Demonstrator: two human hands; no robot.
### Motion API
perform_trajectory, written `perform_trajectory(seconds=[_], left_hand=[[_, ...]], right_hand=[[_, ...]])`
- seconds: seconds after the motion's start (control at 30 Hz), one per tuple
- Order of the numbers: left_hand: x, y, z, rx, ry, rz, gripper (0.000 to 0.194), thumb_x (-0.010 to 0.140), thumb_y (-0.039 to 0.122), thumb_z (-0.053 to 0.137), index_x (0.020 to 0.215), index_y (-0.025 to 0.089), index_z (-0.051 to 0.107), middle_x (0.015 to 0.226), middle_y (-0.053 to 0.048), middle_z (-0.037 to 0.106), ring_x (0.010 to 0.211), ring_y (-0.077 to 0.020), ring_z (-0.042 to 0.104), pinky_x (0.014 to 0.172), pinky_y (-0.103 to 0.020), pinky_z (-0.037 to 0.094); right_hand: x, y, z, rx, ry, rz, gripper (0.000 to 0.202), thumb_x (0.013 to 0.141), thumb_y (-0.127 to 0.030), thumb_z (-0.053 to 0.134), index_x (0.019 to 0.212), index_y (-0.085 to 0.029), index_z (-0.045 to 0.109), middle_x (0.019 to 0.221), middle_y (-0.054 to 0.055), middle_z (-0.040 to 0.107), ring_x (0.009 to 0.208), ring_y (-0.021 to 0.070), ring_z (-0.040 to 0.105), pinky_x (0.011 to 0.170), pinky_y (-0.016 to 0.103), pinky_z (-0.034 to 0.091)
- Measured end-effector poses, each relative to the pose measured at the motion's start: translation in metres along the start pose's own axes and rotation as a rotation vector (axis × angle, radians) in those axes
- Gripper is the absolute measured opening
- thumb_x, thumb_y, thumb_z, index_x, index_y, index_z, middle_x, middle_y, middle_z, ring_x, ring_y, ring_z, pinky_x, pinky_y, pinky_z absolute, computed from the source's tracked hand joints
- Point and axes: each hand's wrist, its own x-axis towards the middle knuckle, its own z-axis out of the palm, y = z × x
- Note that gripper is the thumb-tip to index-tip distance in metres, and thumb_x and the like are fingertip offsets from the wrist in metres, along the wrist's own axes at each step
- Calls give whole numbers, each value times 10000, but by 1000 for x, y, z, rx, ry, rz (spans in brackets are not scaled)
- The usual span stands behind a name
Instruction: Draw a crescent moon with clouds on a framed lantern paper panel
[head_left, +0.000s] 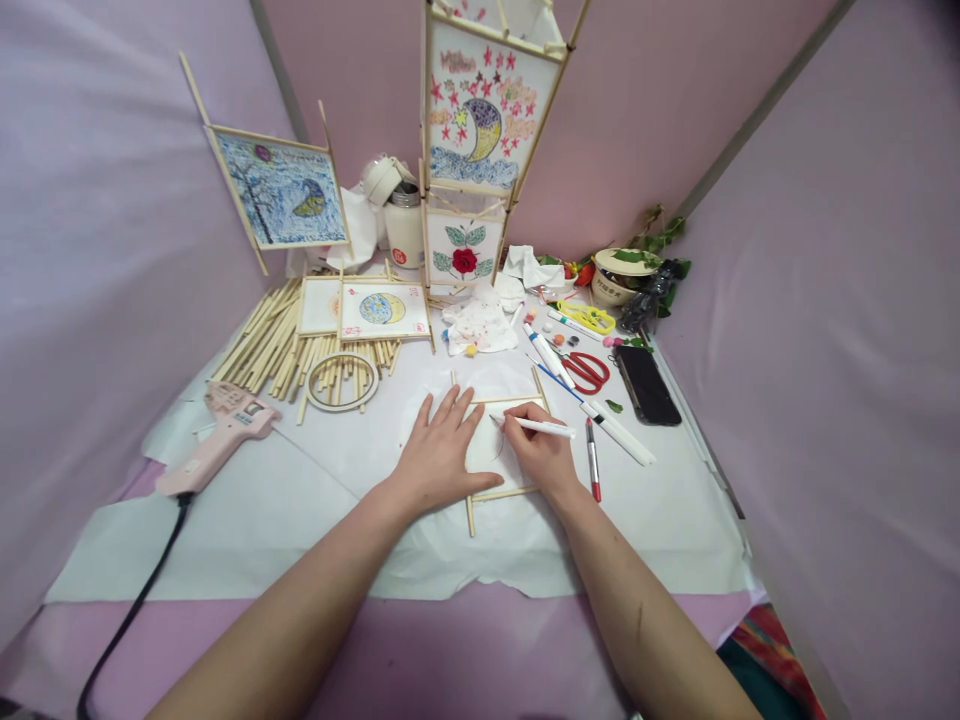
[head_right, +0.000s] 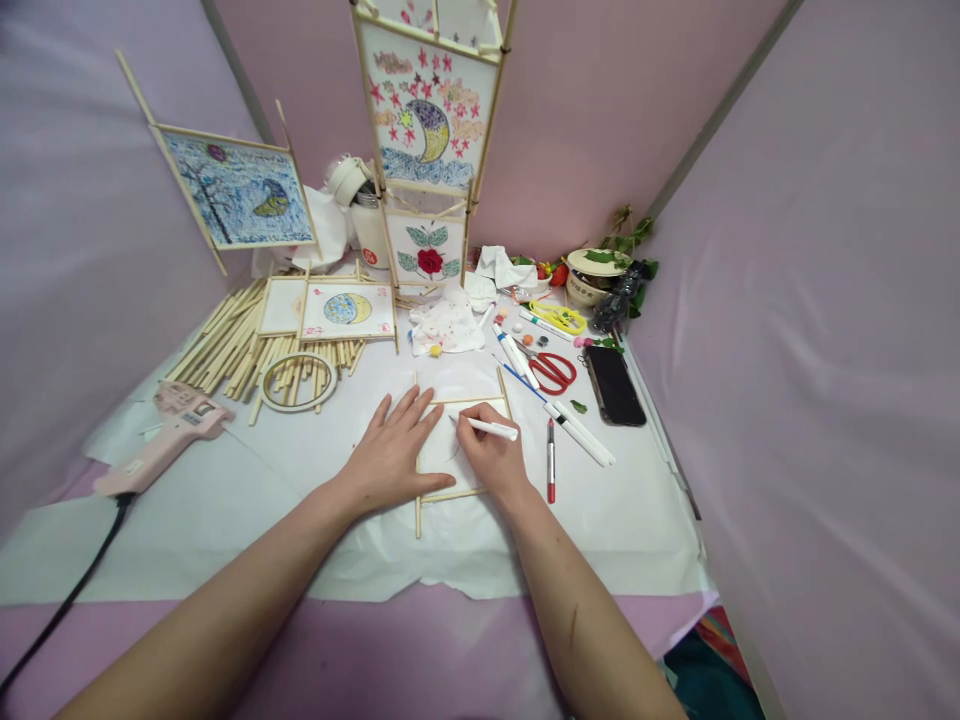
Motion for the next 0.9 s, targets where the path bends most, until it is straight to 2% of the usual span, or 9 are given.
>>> perform_trajectory(seconds=[0.23, 0.9], left_hand=[[0, 0, 0, -11, 2, 0, 972, 708, 714, 616, 1455, 157, 340, 1585, -134, 170, 1468, -319, 62, 1182, -550, 48], [1, 1, -3, 14, -22, 1, 981, 708, 705, 626, 1458, 144, 333, 1587, -139, 154, 1470, -313, 47, 1179, -559, 65]], right_hand=[[-1, -1, 0, -40, 31, -10, 166, 849, -311, 526, 795, -197, 634, 668, -10, 630, 558, 132, 525, 586, 251, 418], [-4, -2, -4, -167, 125, -51, 146, 836, -264, 518, 769, -206, 634, 619, -26, 618, 537, 132, 527, 592, 253, 406]])
